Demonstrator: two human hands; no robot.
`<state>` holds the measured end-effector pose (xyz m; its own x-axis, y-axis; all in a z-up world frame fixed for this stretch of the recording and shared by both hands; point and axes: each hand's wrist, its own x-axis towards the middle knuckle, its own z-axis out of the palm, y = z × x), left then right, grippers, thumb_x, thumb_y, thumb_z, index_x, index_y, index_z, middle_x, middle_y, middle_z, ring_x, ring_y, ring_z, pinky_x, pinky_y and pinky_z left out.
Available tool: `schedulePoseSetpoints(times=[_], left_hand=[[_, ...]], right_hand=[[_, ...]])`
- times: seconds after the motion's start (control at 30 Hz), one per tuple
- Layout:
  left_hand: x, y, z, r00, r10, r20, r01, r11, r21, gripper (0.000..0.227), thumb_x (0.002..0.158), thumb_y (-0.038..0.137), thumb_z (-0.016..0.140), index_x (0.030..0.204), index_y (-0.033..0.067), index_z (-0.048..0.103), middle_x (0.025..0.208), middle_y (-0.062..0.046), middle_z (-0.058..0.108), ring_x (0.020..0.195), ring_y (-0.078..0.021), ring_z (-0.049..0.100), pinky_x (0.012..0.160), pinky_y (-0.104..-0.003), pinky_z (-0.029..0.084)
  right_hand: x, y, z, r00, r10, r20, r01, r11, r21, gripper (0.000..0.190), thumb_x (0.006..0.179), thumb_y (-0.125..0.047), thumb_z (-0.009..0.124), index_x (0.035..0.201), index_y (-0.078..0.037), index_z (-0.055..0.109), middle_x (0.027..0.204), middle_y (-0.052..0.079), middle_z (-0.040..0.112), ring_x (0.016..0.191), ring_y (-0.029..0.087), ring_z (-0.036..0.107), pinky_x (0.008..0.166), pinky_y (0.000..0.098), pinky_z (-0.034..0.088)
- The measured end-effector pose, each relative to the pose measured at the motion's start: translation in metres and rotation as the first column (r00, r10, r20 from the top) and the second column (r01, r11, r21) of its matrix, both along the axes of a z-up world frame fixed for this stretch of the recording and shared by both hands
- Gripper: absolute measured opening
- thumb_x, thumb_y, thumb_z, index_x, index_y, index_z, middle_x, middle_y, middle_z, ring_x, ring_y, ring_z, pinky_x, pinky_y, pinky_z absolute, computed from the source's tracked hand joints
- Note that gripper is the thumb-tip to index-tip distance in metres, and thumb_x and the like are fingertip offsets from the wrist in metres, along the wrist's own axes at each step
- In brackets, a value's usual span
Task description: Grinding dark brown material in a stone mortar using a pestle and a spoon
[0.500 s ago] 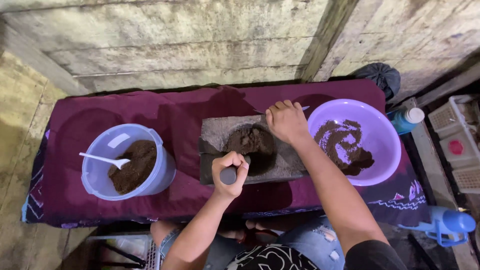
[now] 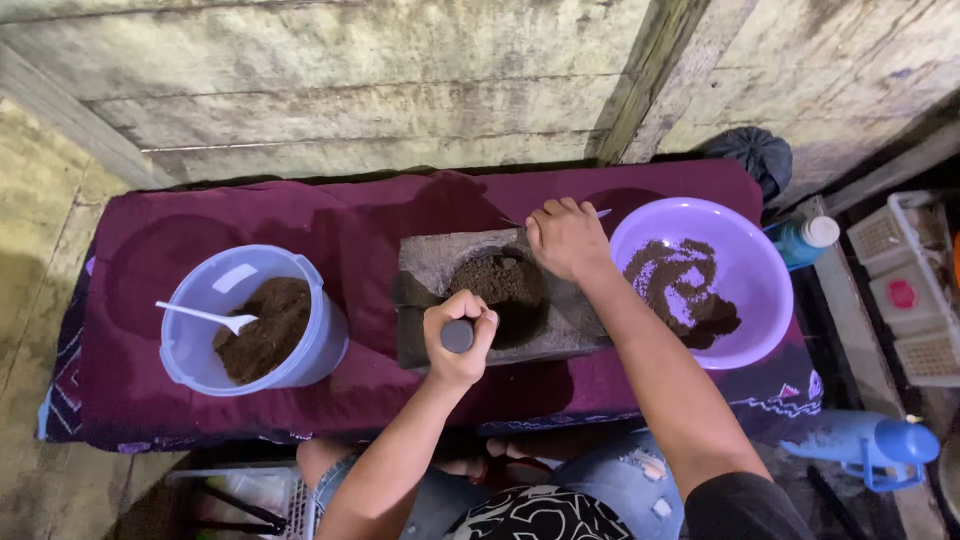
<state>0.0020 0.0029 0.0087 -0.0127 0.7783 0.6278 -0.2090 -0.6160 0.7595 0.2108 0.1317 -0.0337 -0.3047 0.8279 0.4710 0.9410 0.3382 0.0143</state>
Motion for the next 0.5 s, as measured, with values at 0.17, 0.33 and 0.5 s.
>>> schedulePoseSetpoints(times=[0.17,0.33,0.5], left_hand=[[-0.001,-0.015,0.046,0.999,0.004,0.042,-0.004,1.000,-0.014,0.032,0.083,-0.006,0.065,0.062,0.0064,0.044,0.051,-0.007,0.048,0.045,-0.0128,0.039,0.044,-0.028,0.037],[0.009,-0.009,0.034,0.999,0.002,-0.041,-0.003,1.000,-0.026,0.031,0.083,-0.001,0.066,0.061,0.0076,0.047,0.051,-0.006,0.052,0.047,-0.0112,0.041,0.046,-0.026,0.037],[0.018,-0.001,0.013,0.995,0.034,-0.095,-0.036,0.999,-0.022,0.027,0.081,-0.002,0.066,0.060,0.0061,0.050,0.051,-0.007,0.052,0.049,-0.0111,0.043,0.047,-0.030,0.036]], right_hand=[[0.002,0.003,-0.006,1.000,0.007,-0.004,-0.007,1.000,0.003,0.039,0.100,-0.040,0.044,0.080,-0.020,0.071,0.087,0.003,0.068,0.090,0.027,0.067,0.076,0.0433,0.049],[0.002,0.003,-0.008,1.000,0.009,0.001,-0.009,0.999,0.042,0.037,0.100,-0.040,0.047,0.080,-0.019,0.071,0.086,0.004,0.067,0.089,0.027,0.067,0.076,0.0427,0.050],[0.001,-0.001,-0.005,1.000,-0.004,-0.013,0.004,0.999,-0.036,0.041,0.101,-0.041,0.044,0.082,-0.018,0.072,0.089,0.006,0.068,0.090,0.029,0.067,0.076,0.0445,0.048]])
